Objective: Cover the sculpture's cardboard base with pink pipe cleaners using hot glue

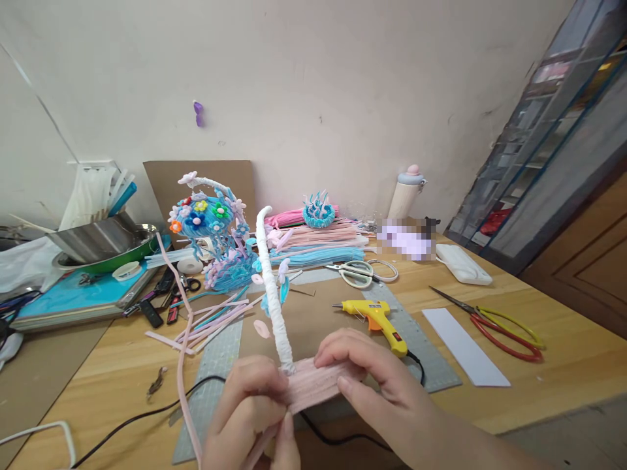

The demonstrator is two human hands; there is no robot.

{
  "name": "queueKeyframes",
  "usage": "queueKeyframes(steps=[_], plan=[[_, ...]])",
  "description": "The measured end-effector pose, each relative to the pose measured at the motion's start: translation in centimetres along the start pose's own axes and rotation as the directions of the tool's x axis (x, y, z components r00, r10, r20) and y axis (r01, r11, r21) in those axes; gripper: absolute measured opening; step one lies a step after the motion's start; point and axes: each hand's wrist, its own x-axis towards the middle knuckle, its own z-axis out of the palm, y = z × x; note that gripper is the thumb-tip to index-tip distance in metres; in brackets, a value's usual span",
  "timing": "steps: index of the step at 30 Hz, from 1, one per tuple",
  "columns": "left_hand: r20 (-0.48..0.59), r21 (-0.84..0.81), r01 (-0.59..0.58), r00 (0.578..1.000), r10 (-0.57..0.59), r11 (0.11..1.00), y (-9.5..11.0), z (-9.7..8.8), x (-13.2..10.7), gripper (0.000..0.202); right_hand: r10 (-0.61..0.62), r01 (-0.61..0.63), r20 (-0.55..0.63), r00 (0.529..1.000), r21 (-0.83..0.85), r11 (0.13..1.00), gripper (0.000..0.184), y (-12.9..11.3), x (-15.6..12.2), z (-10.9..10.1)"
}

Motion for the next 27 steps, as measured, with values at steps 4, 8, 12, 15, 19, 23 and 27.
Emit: queueKeyframes(steps=[4, 8, 12, 15, 19, 23, 27], plan=[[0.042, -0.002, -0.022, 0.999, 0.022, 1.0, -0.4, -0.5, 0.0, 0.025, 0.023, -0.023, 0.006, 1.0, 0.008, 1.0, 0.018, 0.2, 0.0, 0.0], [0.048, -0.003, -0.02, 0.999, 0.02, 1.0, -0.4, -0.6, 0.0, 0.024, 0.019, -0.02, 0.032, 0.999, 0.036, 0.999, 0.018, 0.1, 0.1, -0.4], [0.077, -0.002, -0.019, 0.997, 0.019, 1.0, 0.0, -0.2, 0.2, 0.025, 0.023, -0.031, 0.066, 0.998, 0.109, 0.994, 0.026, 0.2, 0.1, -0.8], [-0.007, -0.022, 0.052, 0.999, -0.052, 0.998, 0.6, 0.6, 0.2, 0.025, 0.032, -0.039, 0.064, 0.997, 0.111, 0.993, 0.027, 0.4, 0.0, -0.9], [-0.063, -0.045, 0.135, 0.988, -0.138, 0.99, 1.3, 1.4, 0.0, 0.025, 0.02, -0.023, 0.079, 0.997, 0.042, 0.999, 0.024, 0.3, -0.1, -0.8], [-0.053, -0.043, 0.166, 0.984, -0.168, 0.985, 1.3, 1.4, -0.1, 0.024, -0.128, 0.125, -0.015, 0.992, -0.112, 0.986, 0.023, -0.6, -0.3, -0.7], [-0.04, -0.034, 0.162, 0.986, -0.163, 0.986, 1.3, 1.3, 0.0, 0.023, -0.309, 0.294, -0.022, 0.951, -0.25, 0.922, 0.039, -1.5, -0.1, 0.1]])
